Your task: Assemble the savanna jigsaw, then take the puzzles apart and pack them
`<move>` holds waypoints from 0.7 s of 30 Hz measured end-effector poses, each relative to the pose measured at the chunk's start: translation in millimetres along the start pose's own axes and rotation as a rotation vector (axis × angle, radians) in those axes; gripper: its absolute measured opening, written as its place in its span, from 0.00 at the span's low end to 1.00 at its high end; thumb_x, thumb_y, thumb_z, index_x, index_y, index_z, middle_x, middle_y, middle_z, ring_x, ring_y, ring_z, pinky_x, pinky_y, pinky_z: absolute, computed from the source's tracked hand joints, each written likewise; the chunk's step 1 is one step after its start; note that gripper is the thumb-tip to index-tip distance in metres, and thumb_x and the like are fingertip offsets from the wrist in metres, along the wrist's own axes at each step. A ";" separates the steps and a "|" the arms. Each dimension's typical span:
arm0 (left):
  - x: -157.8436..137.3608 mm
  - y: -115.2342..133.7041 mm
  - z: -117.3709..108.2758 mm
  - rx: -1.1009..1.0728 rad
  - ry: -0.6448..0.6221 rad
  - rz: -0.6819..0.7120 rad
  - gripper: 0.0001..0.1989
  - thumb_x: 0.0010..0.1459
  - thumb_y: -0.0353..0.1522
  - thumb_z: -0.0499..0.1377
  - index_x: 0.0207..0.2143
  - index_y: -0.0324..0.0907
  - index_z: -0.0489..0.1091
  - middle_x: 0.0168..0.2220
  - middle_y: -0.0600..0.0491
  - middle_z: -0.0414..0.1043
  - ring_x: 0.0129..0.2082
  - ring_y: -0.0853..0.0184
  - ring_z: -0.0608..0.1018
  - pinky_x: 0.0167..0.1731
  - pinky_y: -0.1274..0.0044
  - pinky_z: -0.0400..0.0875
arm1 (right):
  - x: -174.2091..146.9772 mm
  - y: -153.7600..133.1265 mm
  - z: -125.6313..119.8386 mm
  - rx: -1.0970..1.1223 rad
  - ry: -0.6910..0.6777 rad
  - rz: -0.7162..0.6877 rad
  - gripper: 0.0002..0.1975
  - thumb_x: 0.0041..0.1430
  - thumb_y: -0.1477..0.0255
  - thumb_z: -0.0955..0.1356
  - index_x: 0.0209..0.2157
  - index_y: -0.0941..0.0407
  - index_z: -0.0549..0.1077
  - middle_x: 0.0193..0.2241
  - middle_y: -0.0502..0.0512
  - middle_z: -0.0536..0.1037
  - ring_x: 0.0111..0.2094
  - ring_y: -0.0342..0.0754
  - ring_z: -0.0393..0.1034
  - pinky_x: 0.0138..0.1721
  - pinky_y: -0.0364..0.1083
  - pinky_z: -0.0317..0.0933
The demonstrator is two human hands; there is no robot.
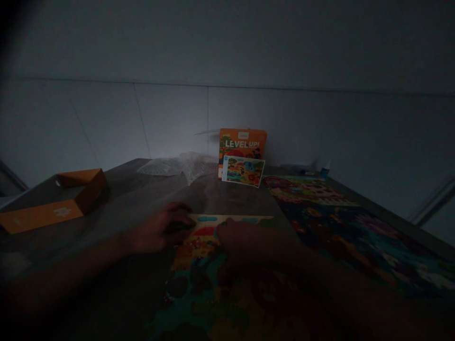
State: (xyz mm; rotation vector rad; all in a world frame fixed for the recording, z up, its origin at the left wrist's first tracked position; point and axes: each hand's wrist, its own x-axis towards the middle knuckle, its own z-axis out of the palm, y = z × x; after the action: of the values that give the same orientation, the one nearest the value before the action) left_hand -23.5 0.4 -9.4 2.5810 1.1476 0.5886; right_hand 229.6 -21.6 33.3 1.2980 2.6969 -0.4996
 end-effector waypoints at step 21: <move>-1.1 17.4 5.9 0.003 -0.092 0.061 0.24 0.56 0.43 0.63 0.52 0.42 0.70 0.50 0.45 0.68 0.53 0.55 0.68 0.55 0.63 0.63 | 37.3 7.9 37.3 0.151 0.407 0.048 0.27 0.42 0.46 0.72 0.30 0.57 0.71 0.28 0.53 0.74 0.28 0.46 0.65 0.26 0.43 0.49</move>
State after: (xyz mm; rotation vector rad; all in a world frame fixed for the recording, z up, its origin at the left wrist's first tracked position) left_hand -10.2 -12.2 -8.2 2.6236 1.0449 0.4765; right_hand 210.5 -1.9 -12.5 1.6610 2.9877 -0.4867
